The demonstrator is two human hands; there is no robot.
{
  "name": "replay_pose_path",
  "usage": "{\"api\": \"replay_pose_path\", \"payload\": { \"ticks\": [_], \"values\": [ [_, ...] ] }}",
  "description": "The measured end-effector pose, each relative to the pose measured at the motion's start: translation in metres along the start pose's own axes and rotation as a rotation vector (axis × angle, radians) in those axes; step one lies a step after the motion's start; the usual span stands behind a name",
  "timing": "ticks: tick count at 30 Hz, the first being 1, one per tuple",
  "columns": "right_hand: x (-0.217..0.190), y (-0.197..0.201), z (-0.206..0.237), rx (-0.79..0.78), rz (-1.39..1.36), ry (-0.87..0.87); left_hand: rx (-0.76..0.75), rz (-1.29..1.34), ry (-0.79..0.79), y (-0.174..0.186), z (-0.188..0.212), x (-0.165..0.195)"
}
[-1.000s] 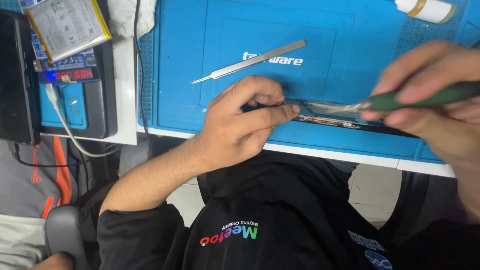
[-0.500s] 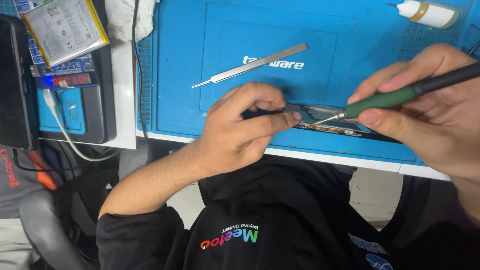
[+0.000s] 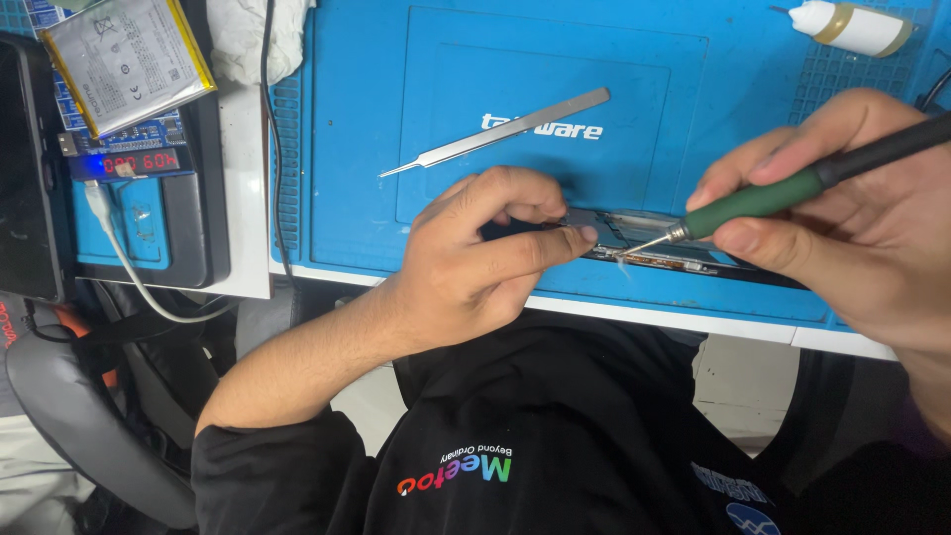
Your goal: The person solders components on a disassembled smartphone motherboard with a soldering iron, holding the board steady with one hand. They use tweezers to work on the board, reposition the phone frame, and apply liquid flux from a bottle onto the board while continuing to solder.
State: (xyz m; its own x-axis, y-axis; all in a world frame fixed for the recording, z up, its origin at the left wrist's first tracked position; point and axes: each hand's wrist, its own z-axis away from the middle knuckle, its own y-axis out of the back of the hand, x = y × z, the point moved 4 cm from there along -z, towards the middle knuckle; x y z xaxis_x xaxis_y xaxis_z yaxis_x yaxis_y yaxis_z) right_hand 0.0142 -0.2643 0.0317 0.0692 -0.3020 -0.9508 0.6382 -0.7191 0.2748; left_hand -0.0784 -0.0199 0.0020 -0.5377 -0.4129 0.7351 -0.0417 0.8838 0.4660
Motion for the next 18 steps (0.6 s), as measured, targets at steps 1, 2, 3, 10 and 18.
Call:
{"api": "replay_pose_path", "payload": {
  "ticks": [1,2,3,10,18],
  "values": [
    [0.0004,0.0003,-0.0005,-0.004,0.007,-0.003,0.0,0.003,0.0,0.0002,-0.0002,0.0001],
    [0.0008,0.0006,-0.001,-0.008,0.013,-0.006,-0.001,0.006,-0.001,0.0004,-0.0005,0.0002],
    [0.0014,0.0009,-0.0013,-0.012,0.006,-0.014,-0.004,0.002,-0.001,0.0006,-0.0006,0.0003],
    [0.0044,0.0013,-0.002,-0.02,-0.058,-0.051,-0.014,0.001,-0.004,0.0014,-0.0006,0.0006],
    [0.0067,0.0017,-0.0029,-0.024,-0.088,-0.06,-0.016,-0.003,-0.007,0.0,-0.0003,0.0002]
  ]
}}
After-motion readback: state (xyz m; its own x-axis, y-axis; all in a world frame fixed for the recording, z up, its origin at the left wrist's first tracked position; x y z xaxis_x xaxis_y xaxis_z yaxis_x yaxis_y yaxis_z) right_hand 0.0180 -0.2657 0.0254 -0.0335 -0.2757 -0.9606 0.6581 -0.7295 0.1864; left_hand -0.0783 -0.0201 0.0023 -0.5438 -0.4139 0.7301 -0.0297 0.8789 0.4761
